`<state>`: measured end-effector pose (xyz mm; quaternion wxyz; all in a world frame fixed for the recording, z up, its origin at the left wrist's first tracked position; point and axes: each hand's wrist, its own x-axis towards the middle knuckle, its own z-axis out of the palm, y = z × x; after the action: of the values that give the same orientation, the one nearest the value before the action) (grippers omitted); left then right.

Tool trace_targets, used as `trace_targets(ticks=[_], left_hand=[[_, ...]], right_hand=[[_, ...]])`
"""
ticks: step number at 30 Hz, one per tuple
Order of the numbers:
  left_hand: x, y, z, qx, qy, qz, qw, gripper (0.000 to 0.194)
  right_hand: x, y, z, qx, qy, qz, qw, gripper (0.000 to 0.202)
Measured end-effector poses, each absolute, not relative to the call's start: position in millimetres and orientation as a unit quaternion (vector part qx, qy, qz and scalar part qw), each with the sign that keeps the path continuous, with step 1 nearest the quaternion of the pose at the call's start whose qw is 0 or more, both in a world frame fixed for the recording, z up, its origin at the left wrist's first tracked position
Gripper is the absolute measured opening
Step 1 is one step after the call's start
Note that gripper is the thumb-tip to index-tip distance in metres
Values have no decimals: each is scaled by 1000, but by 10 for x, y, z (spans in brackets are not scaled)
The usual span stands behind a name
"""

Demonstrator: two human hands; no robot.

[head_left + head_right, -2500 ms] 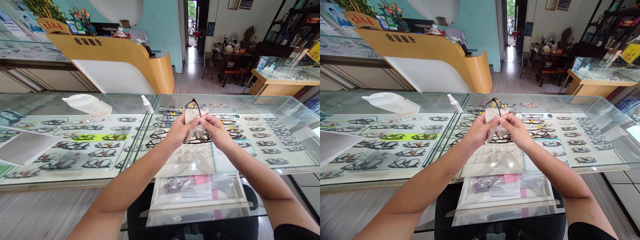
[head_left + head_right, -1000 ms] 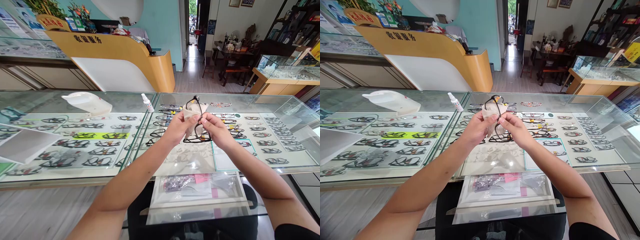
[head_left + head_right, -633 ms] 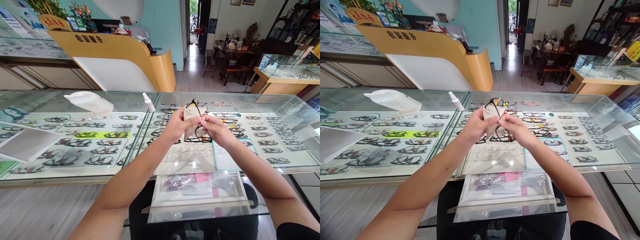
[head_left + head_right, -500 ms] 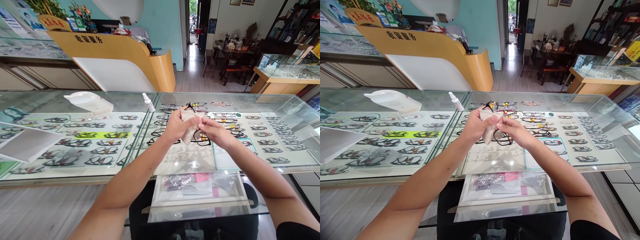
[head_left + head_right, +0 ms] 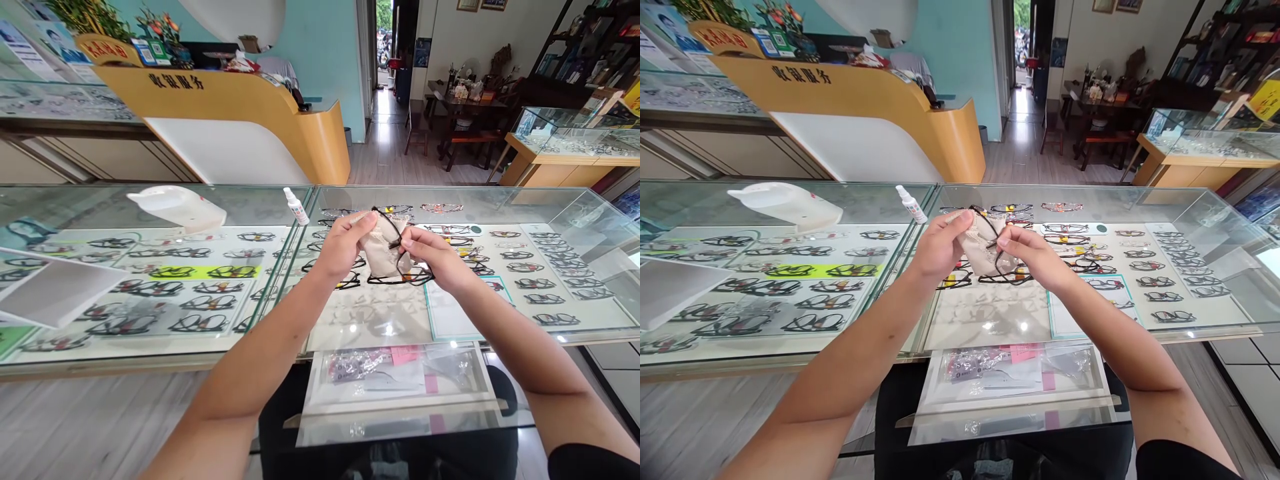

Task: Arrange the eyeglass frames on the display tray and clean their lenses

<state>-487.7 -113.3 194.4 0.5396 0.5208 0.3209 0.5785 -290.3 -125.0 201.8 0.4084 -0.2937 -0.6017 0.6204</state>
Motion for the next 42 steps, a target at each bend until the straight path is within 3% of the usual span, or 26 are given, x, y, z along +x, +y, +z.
trace_targets(ticks=[6, 11, 26, 30, 35, 42], left_hand=[[-4917, -1139, 1953, 540, 305, 527, 581, 49], [-4794, -1195, 1917, 535, 300, 545, 572, 58], [-4654, -1345, 1998, 529, 349, 656, 410, 72], [-4747, -1268, 1973, 546, 320, 635, 443, 71], [-4869, -1215, 2009, 571, 290, 545, 541, 56], [-4757, -1282, 2036, 561, 307, 578, 507, 61]], right_hand=[[-2904, -1254, 2014, -319, -556, 643, 420, 51], [-2939, -1306, 2017, -304, -557, 648, 422, 53], [-3027, -1456, 1921, -288, -653, 579, 394, 61], [-3009, -1441, 1983, -279, -652, 561, 427, 57], [-2968, -1388, 2026, -277, -650, 526, 473, 55], [-3007, -1435, 1919, -286, -696, 475, 456, 55]])
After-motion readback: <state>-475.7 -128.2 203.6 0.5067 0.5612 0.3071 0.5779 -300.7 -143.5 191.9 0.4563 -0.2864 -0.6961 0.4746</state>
